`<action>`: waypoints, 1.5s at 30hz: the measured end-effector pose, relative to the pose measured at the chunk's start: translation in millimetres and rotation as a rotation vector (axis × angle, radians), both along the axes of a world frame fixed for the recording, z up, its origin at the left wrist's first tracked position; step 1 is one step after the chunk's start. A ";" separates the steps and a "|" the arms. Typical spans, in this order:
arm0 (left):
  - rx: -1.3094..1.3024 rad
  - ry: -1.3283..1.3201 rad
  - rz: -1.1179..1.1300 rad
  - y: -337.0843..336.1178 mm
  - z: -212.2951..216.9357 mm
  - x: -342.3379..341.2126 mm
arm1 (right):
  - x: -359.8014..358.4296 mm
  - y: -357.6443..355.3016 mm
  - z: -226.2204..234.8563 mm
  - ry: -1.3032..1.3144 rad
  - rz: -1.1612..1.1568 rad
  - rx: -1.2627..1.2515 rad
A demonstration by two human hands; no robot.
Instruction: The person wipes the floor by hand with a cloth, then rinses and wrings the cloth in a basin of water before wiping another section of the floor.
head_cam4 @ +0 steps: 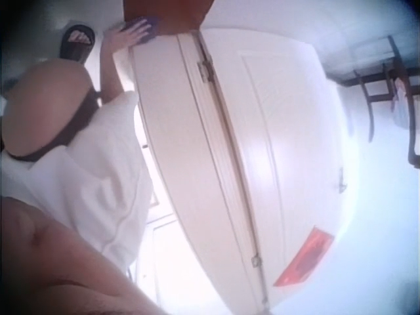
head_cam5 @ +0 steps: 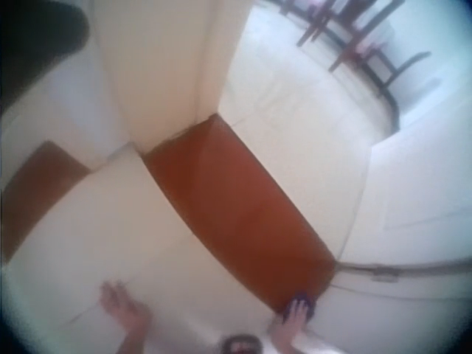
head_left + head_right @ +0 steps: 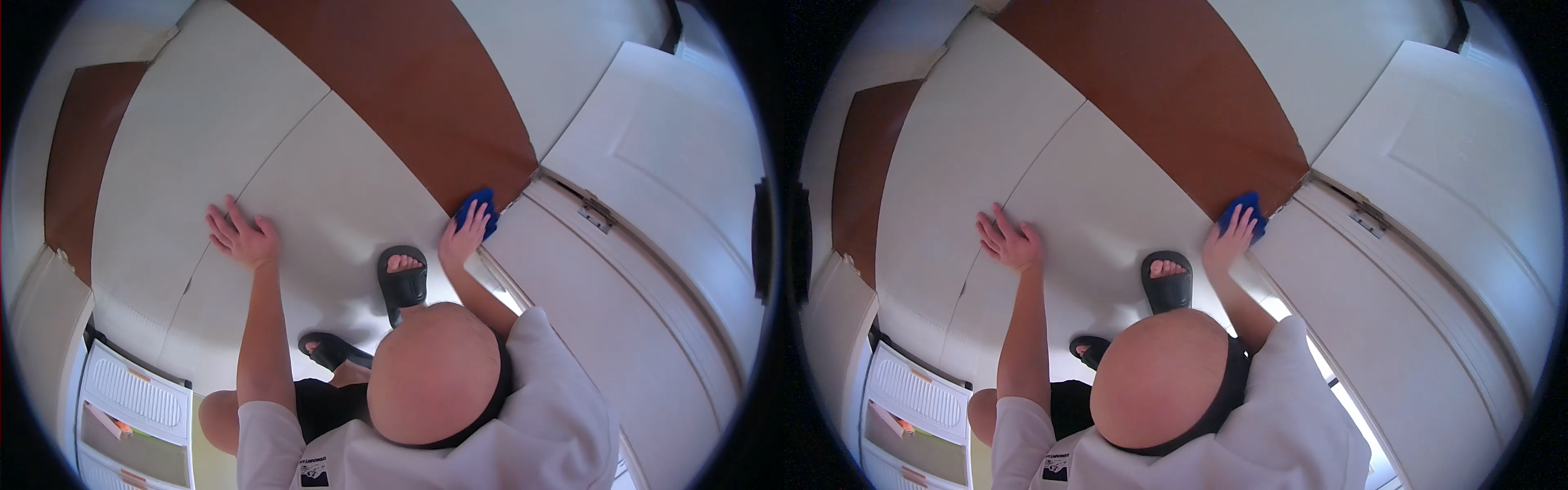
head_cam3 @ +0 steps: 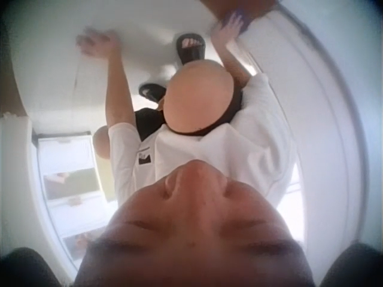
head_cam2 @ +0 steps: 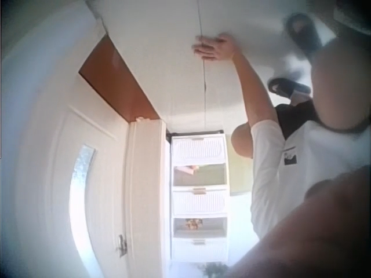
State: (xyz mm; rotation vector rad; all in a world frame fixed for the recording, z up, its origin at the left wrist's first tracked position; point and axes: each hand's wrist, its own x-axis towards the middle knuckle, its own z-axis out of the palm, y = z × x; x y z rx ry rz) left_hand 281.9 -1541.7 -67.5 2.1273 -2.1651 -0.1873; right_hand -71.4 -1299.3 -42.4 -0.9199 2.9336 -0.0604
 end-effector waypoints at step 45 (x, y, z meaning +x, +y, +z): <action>0.136 0.035 -0.384 34.0 12.7 295.7 | 66.1 -336.5 19.5 -0.013 1.666 0.390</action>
